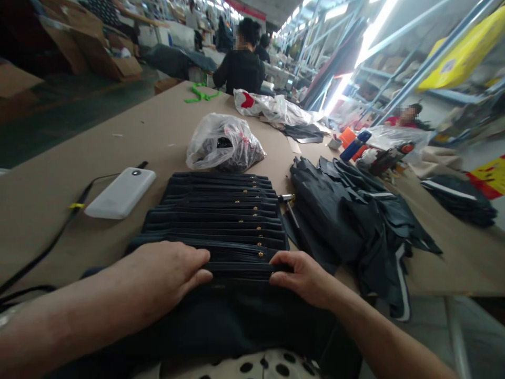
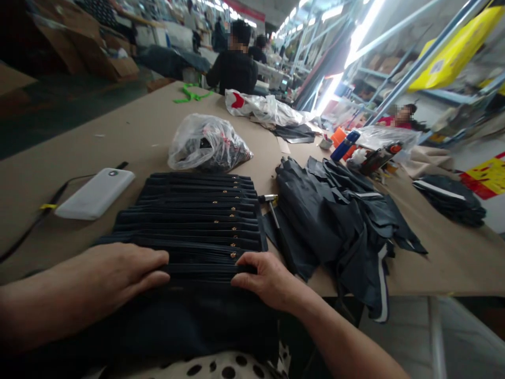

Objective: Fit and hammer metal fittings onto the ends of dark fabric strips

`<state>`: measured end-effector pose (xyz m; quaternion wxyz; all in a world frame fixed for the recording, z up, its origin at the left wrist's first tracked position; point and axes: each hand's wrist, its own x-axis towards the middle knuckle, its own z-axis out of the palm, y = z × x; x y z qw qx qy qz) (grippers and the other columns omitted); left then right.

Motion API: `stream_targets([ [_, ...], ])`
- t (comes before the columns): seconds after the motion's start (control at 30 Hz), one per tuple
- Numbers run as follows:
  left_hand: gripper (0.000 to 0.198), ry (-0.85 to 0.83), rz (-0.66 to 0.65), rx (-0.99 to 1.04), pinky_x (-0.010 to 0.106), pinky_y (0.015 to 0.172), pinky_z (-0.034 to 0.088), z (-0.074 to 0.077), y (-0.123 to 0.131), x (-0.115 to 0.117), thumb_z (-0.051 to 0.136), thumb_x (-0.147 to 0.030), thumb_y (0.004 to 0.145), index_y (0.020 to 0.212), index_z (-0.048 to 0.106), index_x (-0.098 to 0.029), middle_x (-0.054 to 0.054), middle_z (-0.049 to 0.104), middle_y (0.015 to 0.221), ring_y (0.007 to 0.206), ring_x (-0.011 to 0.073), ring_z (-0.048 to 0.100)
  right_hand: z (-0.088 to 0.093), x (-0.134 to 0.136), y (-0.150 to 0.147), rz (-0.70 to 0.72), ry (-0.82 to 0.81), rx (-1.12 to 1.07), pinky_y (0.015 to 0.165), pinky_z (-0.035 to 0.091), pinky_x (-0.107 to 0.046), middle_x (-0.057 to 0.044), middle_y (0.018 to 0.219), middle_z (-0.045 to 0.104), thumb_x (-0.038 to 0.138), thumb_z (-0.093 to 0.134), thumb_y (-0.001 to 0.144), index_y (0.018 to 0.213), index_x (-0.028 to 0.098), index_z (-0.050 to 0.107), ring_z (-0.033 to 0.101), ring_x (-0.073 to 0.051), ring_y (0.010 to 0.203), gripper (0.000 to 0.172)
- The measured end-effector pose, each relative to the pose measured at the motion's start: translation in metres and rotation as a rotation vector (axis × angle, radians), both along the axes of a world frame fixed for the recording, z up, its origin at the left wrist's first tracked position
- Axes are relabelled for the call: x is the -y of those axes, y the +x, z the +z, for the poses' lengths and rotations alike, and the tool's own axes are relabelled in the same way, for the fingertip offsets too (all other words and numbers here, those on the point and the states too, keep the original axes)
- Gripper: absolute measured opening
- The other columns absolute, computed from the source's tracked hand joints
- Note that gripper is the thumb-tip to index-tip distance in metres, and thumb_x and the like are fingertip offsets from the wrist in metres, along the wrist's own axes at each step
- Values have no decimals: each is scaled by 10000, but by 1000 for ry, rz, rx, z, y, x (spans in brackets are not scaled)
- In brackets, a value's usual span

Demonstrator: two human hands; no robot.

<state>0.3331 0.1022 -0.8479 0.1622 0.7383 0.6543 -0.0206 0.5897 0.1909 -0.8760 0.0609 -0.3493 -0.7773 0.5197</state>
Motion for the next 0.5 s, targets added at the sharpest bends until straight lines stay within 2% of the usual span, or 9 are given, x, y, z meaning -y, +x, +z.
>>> stream_targets([
  [0.1,271,-33,-41,-107,370,588,465,-23,0,-6,376,-378,847,810,609,-245,38,676,705,649,259,644,-28,0,-2,-46,197,72,583,358,-202,35,655,562,320,610,782,746,171,615,503,-100,633,154],
  [0.2,251,17,-44,-166,378,575,459,-33,-5,-12,386,-345,852,799,599,-224,50,664,678,618,266,636,-38,-4,-5,-58,408,174,573,326,-220,21,630,573,336,595,801,668,174,600,502,-105,604,210],
  [0.37,188,-8,-59,-192,374,564,456,-33,-2,-16,436,-242,828,782,613,-198,67,655,695,618,260,626,-49,-12,-8,5,499,263,572,322,-220,-1,671,608,305,527,844,675,182,583,528,-114,624,217],
  [0.43,171,91,-88,-281,395,580,454,-31,7,-16,452,-166,799,757,617,-185,77,633,695,633,266,611,-53,-15,-9,16,508,278,567,317,-220,0,674,613,312,523,844,678,185,581,531,-114,626,217],
  [0.5,191,228,-183,-326,408,601,458,-30,20,-17,456,-107,771,804,626,-190,73,619,736,651,257,592,-55,-16,-11,10,512,289,562,314,-222,2,668,616,318,526,841,679,188,586,534,-114,624,216],
])
